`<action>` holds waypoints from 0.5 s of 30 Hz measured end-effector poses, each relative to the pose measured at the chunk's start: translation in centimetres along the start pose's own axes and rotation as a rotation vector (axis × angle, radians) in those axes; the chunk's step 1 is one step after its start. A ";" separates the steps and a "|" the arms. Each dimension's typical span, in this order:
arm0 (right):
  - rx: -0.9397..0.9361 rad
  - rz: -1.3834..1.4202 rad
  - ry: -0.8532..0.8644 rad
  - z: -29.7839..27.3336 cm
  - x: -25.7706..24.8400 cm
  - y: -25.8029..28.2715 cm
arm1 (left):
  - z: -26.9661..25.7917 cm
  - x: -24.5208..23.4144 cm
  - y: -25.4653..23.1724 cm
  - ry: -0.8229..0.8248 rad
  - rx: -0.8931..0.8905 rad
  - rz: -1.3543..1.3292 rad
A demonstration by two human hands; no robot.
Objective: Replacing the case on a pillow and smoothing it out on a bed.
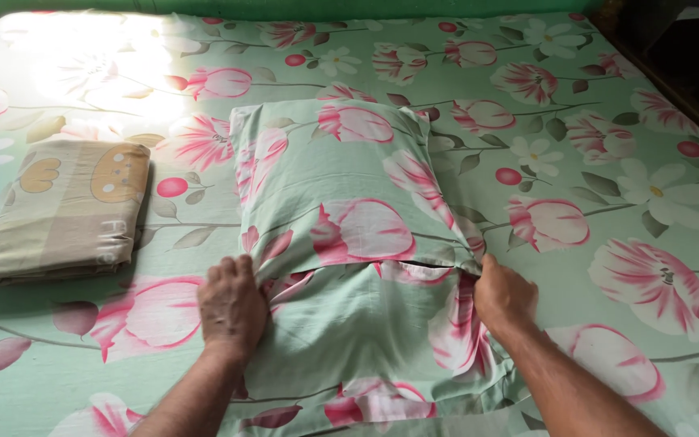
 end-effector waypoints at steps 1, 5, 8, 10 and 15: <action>0.000 0.000 0.000 -0.6 -0.2 -0.2 | -0.4 0.6 1.0 0.000 0.000 0.000; -0.071 -0.001 -0.098 -3.3 -1.8 -0.6 | -2.5 1.5 6.1 0.225 -0.277 0.009; -0.081 -0.037 -0.116 -4.2 -0.2 -1.3 | -3.6 0.5 6.2 0.274 -0.278 -0.004; -0.072 -0.126 -0.052 -4.1 3.5 -2.1 | -4.7 1.8 6.9 0.334 -0.279 0.017; -0.063 0.334 -0.309 -2.7 7.3 -5.0 | -6.9 7.2 12.1 0.420 -0.605 -0.210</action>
Point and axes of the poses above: each hand's wrist, its own z-axis towards the middle knuckle, its own x-axis out of the palm, y = z × x, the point moved 10 cm from there along z, towards the middle knuckle, and after that the axes turned 4 degrees about -z, right-handed, at the moved point
